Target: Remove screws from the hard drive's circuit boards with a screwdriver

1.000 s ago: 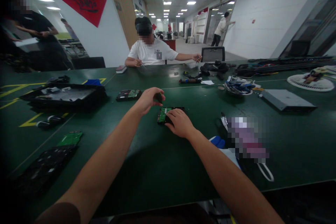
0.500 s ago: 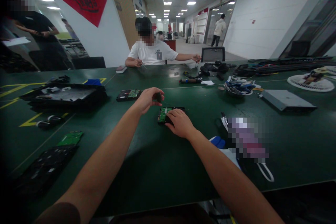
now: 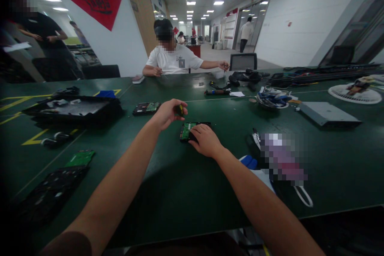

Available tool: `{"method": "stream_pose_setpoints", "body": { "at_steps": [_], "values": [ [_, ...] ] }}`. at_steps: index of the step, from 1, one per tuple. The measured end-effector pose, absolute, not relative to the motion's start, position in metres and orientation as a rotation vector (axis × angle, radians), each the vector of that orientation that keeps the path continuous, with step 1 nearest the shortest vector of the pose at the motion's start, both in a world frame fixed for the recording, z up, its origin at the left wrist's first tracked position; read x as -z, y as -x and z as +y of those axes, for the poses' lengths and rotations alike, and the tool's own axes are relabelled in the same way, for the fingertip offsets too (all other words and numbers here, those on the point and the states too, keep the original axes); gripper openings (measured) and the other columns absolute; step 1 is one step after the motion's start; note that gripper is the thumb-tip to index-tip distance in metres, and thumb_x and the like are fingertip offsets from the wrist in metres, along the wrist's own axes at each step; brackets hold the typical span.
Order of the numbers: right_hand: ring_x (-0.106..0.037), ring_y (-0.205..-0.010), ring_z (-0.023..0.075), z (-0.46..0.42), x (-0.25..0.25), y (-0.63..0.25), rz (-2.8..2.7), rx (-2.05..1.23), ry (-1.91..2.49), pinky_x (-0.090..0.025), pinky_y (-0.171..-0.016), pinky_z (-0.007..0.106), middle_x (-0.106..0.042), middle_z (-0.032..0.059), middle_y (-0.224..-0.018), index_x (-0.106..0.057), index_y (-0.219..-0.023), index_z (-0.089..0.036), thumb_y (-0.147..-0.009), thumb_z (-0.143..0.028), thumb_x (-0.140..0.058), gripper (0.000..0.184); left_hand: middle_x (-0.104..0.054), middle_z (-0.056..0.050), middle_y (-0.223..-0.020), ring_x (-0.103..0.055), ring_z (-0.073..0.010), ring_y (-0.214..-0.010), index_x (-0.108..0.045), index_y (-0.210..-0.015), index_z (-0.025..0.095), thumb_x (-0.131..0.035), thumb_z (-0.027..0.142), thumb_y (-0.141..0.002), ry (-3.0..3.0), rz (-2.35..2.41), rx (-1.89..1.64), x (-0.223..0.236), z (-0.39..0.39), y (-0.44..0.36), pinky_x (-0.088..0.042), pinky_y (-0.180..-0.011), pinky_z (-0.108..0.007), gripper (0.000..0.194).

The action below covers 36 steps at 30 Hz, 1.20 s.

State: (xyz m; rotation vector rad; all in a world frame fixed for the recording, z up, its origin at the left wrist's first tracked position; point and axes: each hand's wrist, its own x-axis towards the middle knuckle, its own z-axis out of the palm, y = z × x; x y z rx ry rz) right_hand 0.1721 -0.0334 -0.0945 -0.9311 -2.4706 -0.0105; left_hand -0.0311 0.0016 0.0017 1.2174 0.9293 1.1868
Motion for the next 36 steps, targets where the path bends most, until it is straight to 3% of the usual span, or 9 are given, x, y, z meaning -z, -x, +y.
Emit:
{"method": "stream_pose_setpoints", "body": {
  "at_steps": [6,11,18,24,30,36],
  "values": [
    [-0.053,-0.125,0.0313,-0.0336,0.0944,-0.1723,-2.474,0.029,0.945,-0.036,-0.113,0.056,-0.060,0.0154,-0.131,-0.059,-0.133,-0.018,-0.095,-0.040,-0.059,0.044,-0.065,-0.009,-0.080,-0.063,-0.0189,-0.075,-0.065,-0.081,0.015,-0.061,0.032,-0.075,-1.167,0.976,-1.303,0.0027,0.0084,0.0323,-0.055,-0.057,-0.028,0.019],
    [-0.052,-0.125,0.0309,-0.0342,0.0935,-0.1724,-2.480,0.038,0.943,-0.036,-0.114,0.055,-0.060,0.0154,-0.131,-0.059,-0.133,-0.016,-0.096,-0.040,-0.058,0.044,-0.064,-0.009,-0.080,-0.062,-0.0180,-0.074,-0.069,-0.084,0.014,-0.060,0.036,-0.078,-1.275,0.999,-1.292,0.0014,0.0049,0.0323,-0.053,-0.055,-0.027,0.025],
    [-0.052,-0.125,0.0308,-0.0345,0.0933,-0.1725,-2.481,0.046,0.939,-0.035,-0.114,0.056,-0.060,0.0152,-0.131,-0.059,-0.132,-0.016,-0.095,-0.040,-0.058,0.044,-0.070,-0.012,-0.085,-0.067,-0.0215,-0.078,-0.059,-0.087,0.016,-0.063,0.035,-0.075,-1.122,0.967,-1.267,0.0025,0.0068,0.0300,-0.054,-0.057,-0.029,0.022],
    [-0.052,-0.125,0.0306,-0.0348,0.0933,-0.1721,-2.484,0.054,0.963,-0.035,-0.114,0.054,-0.059,0.0158,-0.132,-0.059,-0.133,-0.015,-0.096,-0.040,-0.058,0.045,-0.065,-0.009,-0.086,-0.062,-0.0183,-0.079,-0.067,-0.078,0.015,-0.063,0.035,-0.074,-1.317,1.040,-1.360,0.0015,0.0047,0.0307,-0.053,-0.055,-0.025,0.021],
    [-0.053,-0.123,0.0306,-0.0345,0.0928,-0.1723,-2.485,0.049,0.940,-0.036,-0.113,0.053,-0.060,0.0162,-0.131,-0.059,-0.132,-0.014,-0.095,-0.040,-0.058,0.045,-0.067,-0.010,-0.081,-0.065,-0.0206,-0.076,-0.063,-0.090,0.015,-0.061,0.038,-0.076,-1.169,0.931,-1.213,0.0008,0.0049,0.0296,-0.053,-0.056,-0.028,0.027],
    [-0.053,-0.124,0.0309,-0.0345,0.0922,-0.1726,-2.483,0.037,0.944,-0.036,-0.113,0.054,-0.060,0.0168,-0.131,-0.060,-0.132,-0.014,-0.095,-0.041,-0.058,0.045,-0.065,-0.009,-0.085,-0.062,-0.0186,-0.077,-0.064,-0.079,0.015,-0.061,0.033,-0.074,-1.227,1.021,-1.358,0.0030,0.0084,0.0312,-0.052,-0.054,-0.026,0.019]
  ]
}}
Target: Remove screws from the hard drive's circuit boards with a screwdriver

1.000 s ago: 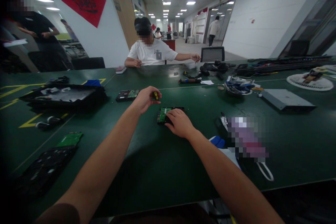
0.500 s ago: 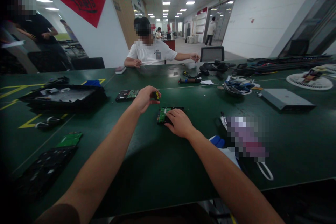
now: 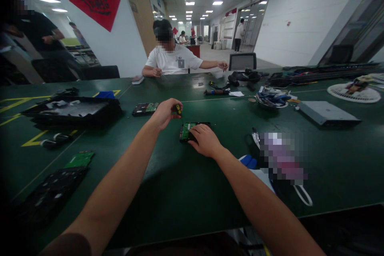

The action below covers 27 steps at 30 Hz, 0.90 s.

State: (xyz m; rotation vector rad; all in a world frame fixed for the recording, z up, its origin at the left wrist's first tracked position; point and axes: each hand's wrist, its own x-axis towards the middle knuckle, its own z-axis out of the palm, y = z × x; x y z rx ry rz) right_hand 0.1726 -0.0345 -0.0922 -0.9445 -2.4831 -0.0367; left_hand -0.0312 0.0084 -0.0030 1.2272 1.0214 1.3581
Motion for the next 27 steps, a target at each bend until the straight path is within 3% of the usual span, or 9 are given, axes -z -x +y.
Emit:
{"method": "stream_pose_setpoints", "body": {
  "at_steps": [7,15,22,27],
  "values": [
    [-0.053,-0.124,0.0310,-0.0345,0.0930,-0.1727,-2.477,0.035,0.943,-0.036,-0.113,0.055,-0.060,0.0166,-0.131,-0.060,-0.132,-0.015,-0.095,-0.041,-0.059,0.045,-0.066,-0.009,-0.082,-0.063,-0.0203,-0.077,-0.066,-0.091,0.014,-0.061,0.037,-0.077,-1.177,0.928,-1.194,0.0014,0.0058,0.0314,-0.054,-0.059,-0.030,0.027],
    [-0.052,-0.125,0.0313,-0.0345,0.0927,-0.1726,-2.490,0.057,0.957,-0.037,-0.113,0.054,-0.060,0.0160,-0.132,-0.060,-0.132,-0.014,-0.096,-0.041,-0.057,0.046,-0.065,-0.010,-0.090,-0.061,-0.0193,-0.080,-0.068,-0.078,0.014,-0.059,0.037,-0.075,-1.277,1.081,-1.356,0.0023,0.0082,0.0316,-0.050,-0.052,-0.024,0.024],
    [-0.053,-0.124,0.0306,-0.0341,0.0942,-0.1723,-2.478,0.044,0.933,-0.036,-0.113,0.055,-0.060,0.0157,-0.131,-0.060,-0.132,-0.016,-0.096,-0.041,-0.058,0.044,-0.068,-0.011,-0.084,-0.064,-0.0205,-0.076,-0.065,-0.089,0.014,-0.060,0.037,-0.077,-1.154,0.948,-1.206,0.0019,0.0060,0.0297,-0.054,-0.058,-0.030,0.026],
    [-0.053,-0.124,0.0306,-0.0349,0.0927,-0.1718,-2.484,0.044,0.946,-0.036,-0.113,0.055,-0.060,0.0161,-0.131,-0.060,-0.132,-0.015,-0.096,-0.041,-0.058,0.045,-0.066,-0.010,-0.084,-0.062,-0.0199,-0.078,-0.065,-0.080,0.015,-0.059,0.035,-0.075,-1.211,1.039,-1.332,0.0016,0.0072,0.0313,-0.053,-0.056,-0.028,0.021]
  ]
}}
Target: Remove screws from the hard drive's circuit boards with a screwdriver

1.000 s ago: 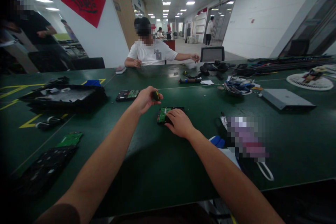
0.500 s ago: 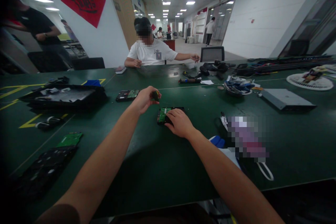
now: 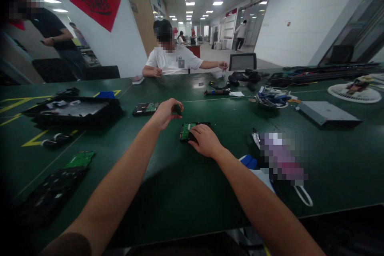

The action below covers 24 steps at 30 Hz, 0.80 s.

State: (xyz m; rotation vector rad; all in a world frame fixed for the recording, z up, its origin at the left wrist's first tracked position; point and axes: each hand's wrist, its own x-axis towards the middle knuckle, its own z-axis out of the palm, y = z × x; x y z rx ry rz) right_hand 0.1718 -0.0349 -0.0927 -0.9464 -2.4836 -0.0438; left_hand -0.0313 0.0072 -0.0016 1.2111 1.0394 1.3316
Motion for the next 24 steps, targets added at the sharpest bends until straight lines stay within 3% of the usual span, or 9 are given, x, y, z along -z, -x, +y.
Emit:
{"method": "stream_pose_setpoints", "body": {
  "at_steps": [4,10,16,24],
  "values": [
    [-0.053,-0.124,0.0307,-0.0354,0.0915,-0.1716,-2.485,0.040,0.949,-0.037,-0.113,0.055,-0.059,0.0163,-0.131,-0.060,-0.132,-0.015,-0.096,-0.041,-0.058,0.045,-0.066,-0.010,-0.088,-0.061,-0.0194,-0.080,-0.067,-0.077,0.015,-0.058,0.035,-0.076,-1.329,1.070,-1.337,-0.0011,0.0025,0.0306,-0.052,-0.055,-0.025,0.022],
    [-0.053,-0.124,0.0308,-0.0356,0.0918,-0.1714,-2.473,0.033,0.935,-0.037,-0.112,0.055,-0.060,0.0157,-0.130,-0.060,-0.131,-0.016,-0.095,-0.039,-0.058,0.043,-0.070,-0.011,-0.084,-0.065,-0.0207,-0.075,-0.064,-0.088,0.015,-0.061,0.037,-0.077,-1.164,0.955,-1.200,0.0008,0.0038,0.0300,-0.054,-0.058,-0.031,0.024],
    [-0.052,-0.125,0.0313,-0.0356,0.0923,-0.1714,-2.477,0.021,0.951,-0.036,-0.112,0.057,-0.060,0.0156,-0.131,-0.059,-0.132,-0.017,-0.095,-0.040,-0.058,0.044,-0.066,-0.009,-0.084,-0.062,-0.0184,-0.076,-0.068,-0.076,0.015,-0.063,0.034,-0.075,-1.302,1.064,-1.342,0.0000,0.0024,0.0310,-0.050,-0.054,-0.025,0.020],
    [-0.053,-0.124,0.0308,-0.0348,0.0927,-0.1719,-2.474,0.015,0.938,-0.037,-0.112,0.055,-0.060,0.0160,-0.130,-0.060,-0.132,-0.016,-0.095,-0.040,-0.059,0.044,-0.070,-0.011,-0.082,-0.066,-0.0210,-0.076,-0.063,-0.090,0.015,-0.062,0.036,-0.076,-1.178,0.940,-1.195,0.0020,0.0054,0.0305,-0.053,-0.057,-0.030,0.025]
  ]
}}
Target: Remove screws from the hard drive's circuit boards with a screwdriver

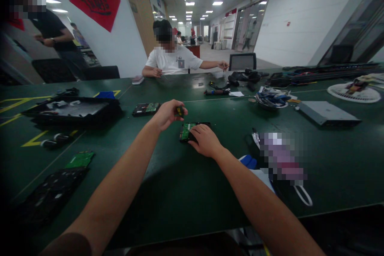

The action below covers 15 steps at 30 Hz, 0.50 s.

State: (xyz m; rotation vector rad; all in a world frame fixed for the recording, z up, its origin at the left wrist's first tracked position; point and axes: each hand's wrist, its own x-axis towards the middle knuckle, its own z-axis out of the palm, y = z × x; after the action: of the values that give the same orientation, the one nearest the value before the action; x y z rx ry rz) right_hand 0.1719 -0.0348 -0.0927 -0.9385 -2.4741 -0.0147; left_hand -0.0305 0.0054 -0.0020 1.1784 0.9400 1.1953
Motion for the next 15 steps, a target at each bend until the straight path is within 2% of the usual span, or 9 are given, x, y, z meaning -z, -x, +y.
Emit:
{"method": "stream_pose_setpoints", "body": {
  "at_steps": [8,15],
  "values": [
    [-0.052,-0.124,0.0306,-0.0347,0.0927,-0.1716,-2.481,0.025,0.939,-0.036,-0.113,0.056,-0.060,0.0159,-0.131,-0.059,-0.132,-0.016,-0.095,-0.039,-0.058,0.044,-0.065,-0.008,-0.081,-0.061,-0.0189,-0.077,-0.067,-0.075,0.015,-0.060,0.034,-0.075,-1.365,1.061,-1.351,-0.0004,0.0014,0.0285,-0.051,-0.053,-0.024,0.020],
    [-0.053,-0.124,0.0309,-0.0347,0.0926,-0.1724,-2.476,0.018,0.938,-0.037,-0.112,0.055,-0.060,0.0161,-0.130,-0.059,-0.132,-0.016,-0.095,-0.040,-0.058,0.044,-0.068,-0.010,-0.080,-0.065,-0.0207,-0.074,-0.063,-0.087,0.015,-0.062,0.034,-0.076,-1.168,0.910,-1.199,-0.0006,0.0026,0.0288,-0.055,-0.059,-0.032,0.022]
  ]
}}
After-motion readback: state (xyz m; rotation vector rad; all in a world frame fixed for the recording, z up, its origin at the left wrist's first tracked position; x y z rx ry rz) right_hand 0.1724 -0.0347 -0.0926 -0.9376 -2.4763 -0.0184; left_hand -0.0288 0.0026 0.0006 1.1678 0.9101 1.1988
